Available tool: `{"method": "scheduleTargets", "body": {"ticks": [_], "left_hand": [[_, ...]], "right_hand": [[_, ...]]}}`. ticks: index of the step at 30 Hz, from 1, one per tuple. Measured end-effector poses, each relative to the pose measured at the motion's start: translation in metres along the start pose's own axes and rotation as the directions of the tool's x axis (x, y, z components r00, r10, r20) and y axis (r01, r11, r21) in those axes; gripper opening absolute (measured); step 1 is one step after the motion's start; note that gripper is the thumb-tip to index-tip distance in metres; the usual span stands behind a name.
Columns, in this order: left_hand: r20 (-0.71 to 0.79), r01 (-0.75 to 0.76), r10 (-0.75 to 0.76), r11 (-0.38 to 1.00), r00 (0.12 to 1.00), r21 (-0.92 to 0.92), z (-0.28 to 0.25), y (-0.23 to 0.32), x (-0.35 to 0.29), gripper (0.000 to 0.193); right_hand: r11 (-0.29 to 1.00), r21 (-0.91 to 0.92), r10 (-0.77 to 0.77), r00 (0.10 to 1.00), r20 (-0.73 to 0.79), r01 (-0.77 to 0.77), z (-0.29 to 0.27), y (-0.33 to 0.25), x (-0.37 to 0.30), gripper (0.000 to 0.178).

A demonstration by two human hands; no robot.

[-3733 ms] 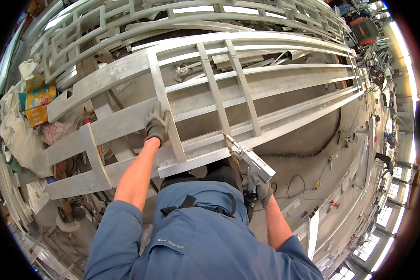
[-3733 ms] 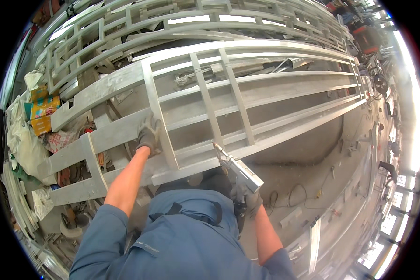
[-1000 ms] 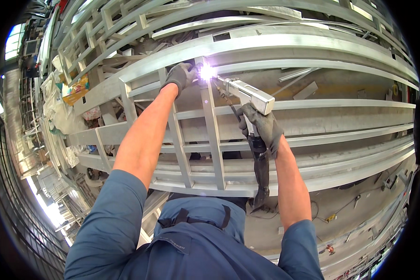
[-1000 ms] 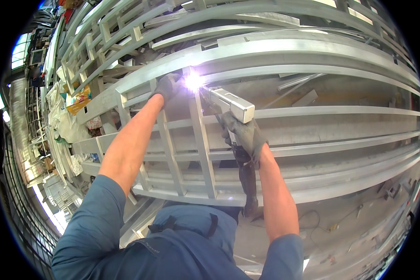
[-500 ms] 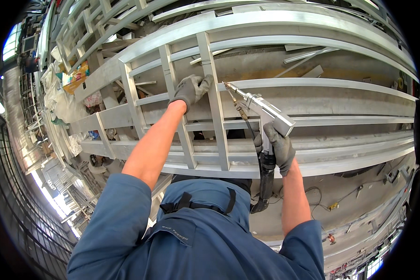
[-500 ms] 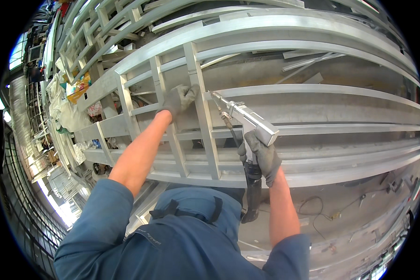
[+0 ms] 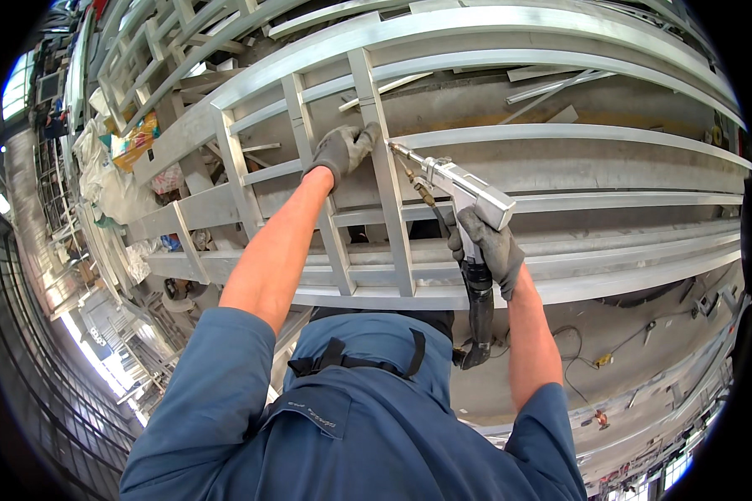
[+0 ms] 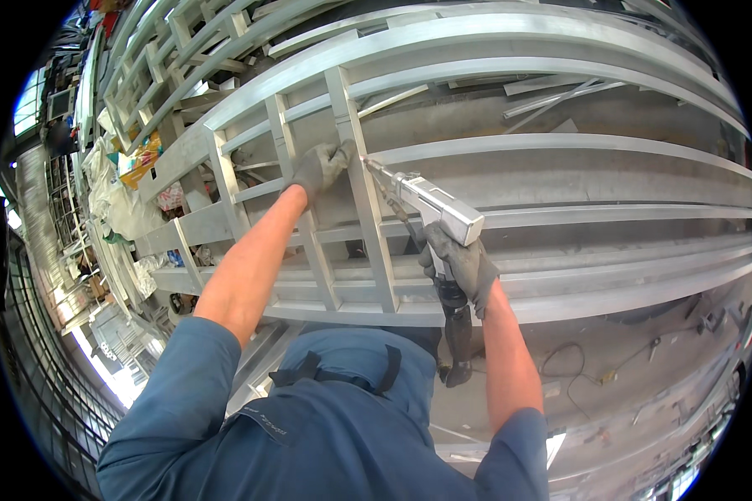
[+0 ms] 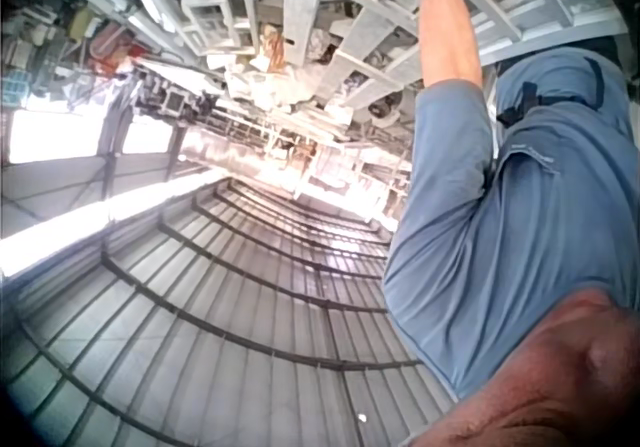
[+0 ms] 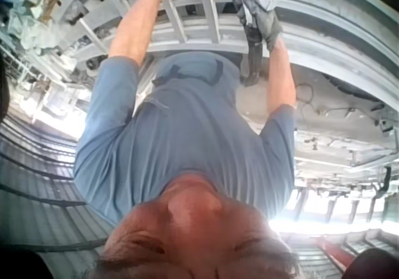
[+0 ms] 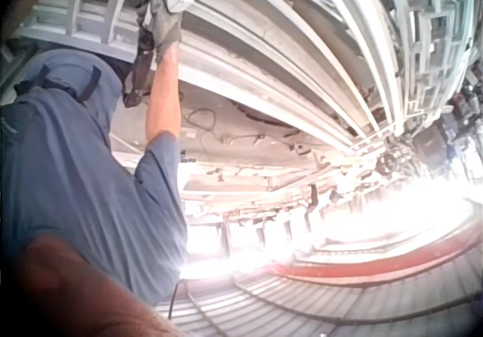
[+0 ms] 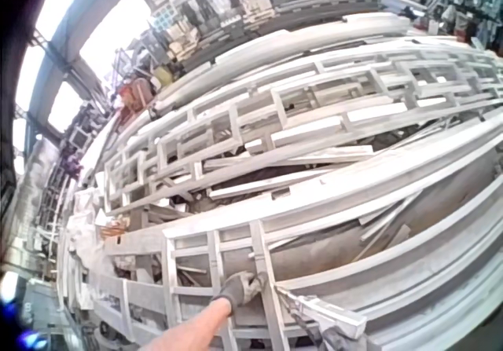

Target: The person welds joints on a large white metal frame using a handheld welding gun, then flips the frame to access the underside and continues welding. The person also uses an angle grinder to smooth welds on the frame.

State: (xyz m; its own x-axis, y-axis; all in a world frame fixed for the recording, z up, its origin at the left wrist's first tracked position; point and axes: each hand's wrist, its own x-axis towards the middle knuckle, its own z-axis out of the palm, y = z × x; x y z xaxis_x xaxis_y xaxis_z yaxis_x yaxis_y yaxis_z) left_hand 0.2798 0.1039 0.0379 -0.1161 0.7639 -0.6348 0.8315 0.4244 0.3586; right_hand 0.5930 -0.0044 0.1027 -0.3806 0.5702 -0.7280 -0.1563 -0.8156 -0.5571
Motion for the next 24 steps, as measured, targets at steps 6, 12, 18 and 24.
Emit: {"method": "scheduleTargets", "body": {"ticks": [6,12,18,24], "left_hand": [[-0.010,-0.053,0.053,0.998,0.999,0.023,0.006,-0.019,0.009,0.073],[0.039,-0.011,0.008,0.998,0.999,0.059,-0.001,-0.008,0.006,0.074],[0.054,0.007,-0.008,1.000,0.998,0.005,-0.001,-0.009,0.006,0.075],[-0.030,0.019,-0.020,0.999,0.999,-0.046,0.004,-0.011,0.003,0.069]], "right_hand": [[0.996,-0.086,-0.027,1.000,-0.013,0.025,0.007,-0.008,-0.005,0.038],[0.996,-0.085,-0.011,1.000,-0.027,0.008,0.007,-0.003,-0.006,0.037],[0.995,-0.102,-0.004,0.999,-0.042,-0.001,0.007,0.002,-0.006,0.040],[0.998,-0.055,0.005,0.999,-0.041,-0.007,0.005,0.007,-0.013,0.042]]}}
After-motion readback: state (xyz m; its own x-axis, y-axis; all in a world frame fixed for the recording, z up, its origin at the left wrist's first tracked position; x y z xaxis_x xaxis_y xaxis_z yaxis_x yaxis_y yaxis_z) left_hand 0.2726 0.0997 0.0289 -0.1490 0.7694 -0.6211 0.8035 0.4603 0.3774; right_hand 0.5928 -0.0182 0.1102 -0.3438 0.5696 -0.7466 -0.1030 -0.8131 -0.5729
